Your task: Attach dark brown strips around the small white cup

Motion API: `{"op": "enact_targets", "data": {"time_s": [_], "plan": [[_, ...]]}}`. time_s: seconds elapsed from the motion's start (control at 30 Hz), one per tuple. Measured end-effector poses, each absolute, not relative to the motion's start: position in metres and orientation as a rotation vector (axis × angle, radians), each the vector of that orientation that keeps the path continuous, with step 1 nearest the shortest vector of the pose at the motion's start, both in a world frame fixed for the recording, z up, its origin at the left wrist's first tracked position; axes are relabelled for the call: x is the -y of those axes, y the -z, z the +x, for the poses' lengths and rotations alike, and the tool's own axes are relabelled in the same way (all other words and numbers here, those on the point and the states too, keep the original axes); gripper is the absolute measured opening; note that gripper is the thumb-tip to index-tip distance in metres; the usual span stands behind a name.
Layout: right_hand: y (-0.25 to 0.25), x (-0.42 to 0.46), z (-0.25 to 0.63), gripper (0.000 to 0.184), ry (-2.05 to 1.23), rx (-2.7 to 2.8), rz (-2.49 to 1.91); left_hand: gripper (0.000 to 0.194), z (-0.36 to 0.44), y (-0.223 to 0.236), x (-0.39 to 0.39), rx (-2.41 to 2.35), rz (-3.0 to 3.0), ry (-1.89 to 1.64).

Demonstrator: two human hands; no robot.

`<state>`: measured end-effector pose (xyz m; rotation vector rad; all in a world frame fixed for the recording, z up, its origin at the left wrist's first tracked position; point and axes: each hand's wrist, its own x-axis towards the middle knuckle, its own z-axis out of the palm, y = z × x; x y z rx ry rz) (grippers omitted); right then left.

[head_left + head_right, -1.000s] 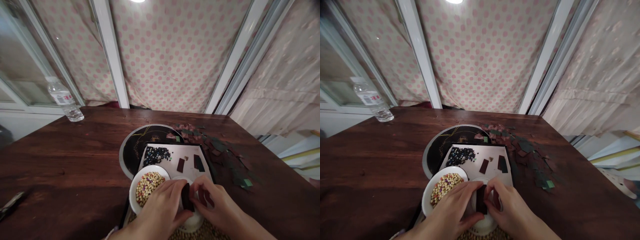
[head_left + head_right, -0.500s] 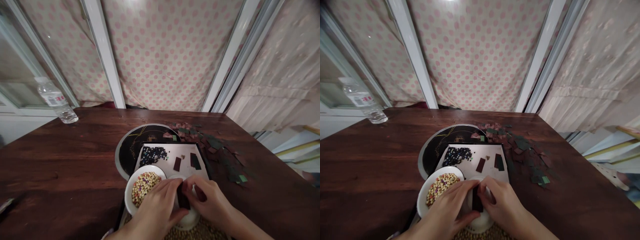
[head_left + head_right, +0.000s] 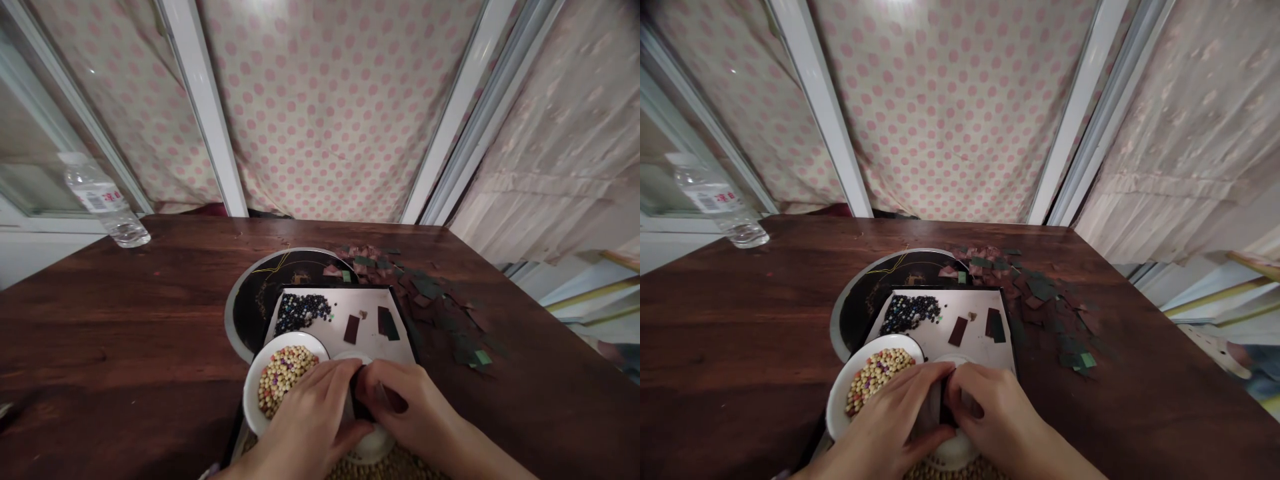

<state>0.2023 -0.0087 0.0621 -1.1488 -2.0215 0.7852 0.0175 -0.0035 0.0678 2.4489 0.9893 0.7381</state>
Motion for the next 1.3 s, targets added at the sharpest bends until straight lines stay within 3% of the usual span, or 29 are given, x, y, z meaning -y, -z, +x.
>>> {"op": "enact_targets", "data": {"time_s": [1.0, 1.3], "plan": [[-0.0651, 0.0091, 0.206, 0.017, -0.578, 2.227, -1.081, 0.049, 0.0176, -0.0733, 0.0065, -0.98, 2.417, -0.809], [-0.0593, 0.0073, 0.2057, 0.017, -0.466, 2.232, -1.057, 0.057, 0.0169, -0.0698, 0.0037, -0.989, 2.445, -0.718]]}}
